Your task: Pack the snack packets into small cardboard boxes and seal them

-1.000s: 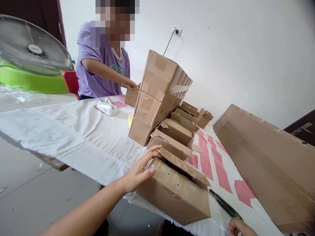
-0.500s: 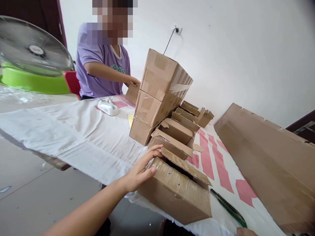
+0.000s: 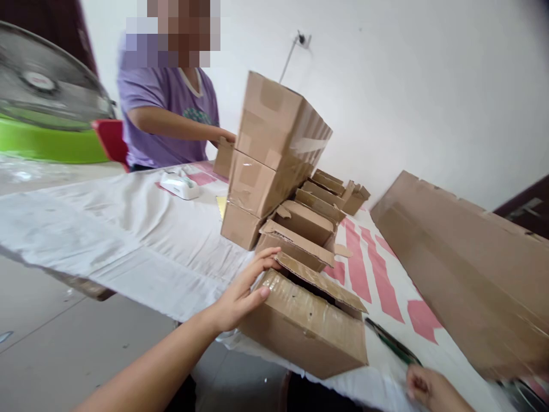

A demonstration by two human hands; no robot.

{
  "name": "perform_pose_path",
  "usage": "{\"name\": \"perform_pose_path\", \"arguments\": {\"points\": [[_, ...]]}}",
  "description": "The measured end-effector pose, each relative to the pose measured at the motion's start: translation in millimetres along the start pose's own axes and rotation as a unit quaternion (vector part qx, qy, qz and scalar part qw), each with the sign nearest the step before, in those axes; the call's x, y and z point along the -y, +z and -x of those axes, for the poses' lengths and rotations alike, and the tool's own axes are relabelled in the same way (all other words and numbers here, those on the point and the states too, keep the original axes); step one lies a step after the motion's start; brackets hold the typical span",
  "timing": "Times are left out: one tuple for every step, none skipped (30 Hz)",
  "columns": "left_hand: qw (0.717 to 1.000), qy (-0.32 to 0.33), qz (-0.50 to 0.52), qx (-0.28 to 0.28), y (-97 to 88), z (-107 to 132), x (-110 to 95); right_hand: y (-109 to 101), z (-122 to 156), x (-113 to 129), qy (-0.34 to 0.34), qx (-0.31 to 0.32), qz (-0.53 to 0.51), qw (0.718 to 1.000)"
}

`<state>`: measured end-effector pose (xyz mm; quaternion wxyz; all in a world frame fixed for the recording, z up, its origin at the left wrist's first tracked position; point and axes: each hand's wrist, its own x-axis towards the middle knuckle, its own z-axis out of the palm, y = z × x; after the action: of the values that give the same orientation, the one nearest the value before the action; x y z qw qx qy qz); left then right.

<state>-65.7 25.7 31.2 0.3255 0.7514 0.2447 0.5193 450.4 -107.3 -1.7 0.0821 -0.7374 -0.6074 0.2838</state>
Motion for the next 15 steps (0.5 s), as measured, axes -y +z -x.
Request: {"name": "perform_pose_path", "arguments": {"points": [[1.000,0.001,-0.004,0.000,0.1,0,1,-8,5,8,0.002,-0.014,-0.025,1.000],[1.000,0.003,-0.009,-0.001,0.3,-1,1,-16,10,13,0.016,-0.038,-0.044,0.998],[1.000,0.002,-0.016,-0.002,0.3,-1,2,-24,14,17,0.030,-0.054,-0.063,0.996],[1.000,0.002,-0.022,-0.002,0.4,-2,2,-30,18,18,0.048,-0.060,-0.073,0.994],[1.000,0.002,-0.025,-0.002,0.4,-3,3,-35,22,16,0.068,-0.066,-0.081,0.992],[1.000,0.003,-0.027,-0.001,0.5,-4,3,-38,25,13,0.086,-0.069,-0.087,0.990],[1.000,0.005,-0.026,0.000,0.6,-4,3,-39,29,9,0.105,-0.071,-0.091,0.988],[1.000,0.007,-0.024,0.001,0.8,-5,3,-39,32,4,0.121,-0.074,-0.093,0.986],[1.000,0.009,-0.022,0.000,1.0,-5,3,-36,36,-1,0.135,-0.075,-0.094,0.984],[1.000,0.011,-0.021,-0.001,1.3,-5,3,-33,39,-5,0.145,-0.075,-0.095,0.982],[1.000,0.012,-0.020,-0.003,1.6,-5,3,-28,41,-8,0.152,-0.074,-0.096,0.981],[1.000,0.013,-0.020,-0.004,1.8,-5,3,-23,43,-11,0.155,-0.072,-0.096,0.981],[1.000,0.014,-0.020,-0.006,2.1,-5,3,-19,44,-13,0.156,-0.071,-0.095,0.981],[1.000,0.014,-0.019,-0.007,2.2,-5,3,-14,44,-14,0.155,-0.071,-0.093,0.981],[1.000,0.015,-0.019,-0.009,2.3,-5,3,-10,44,-15,0.152,-0.072,-0.088,0.982]]}}
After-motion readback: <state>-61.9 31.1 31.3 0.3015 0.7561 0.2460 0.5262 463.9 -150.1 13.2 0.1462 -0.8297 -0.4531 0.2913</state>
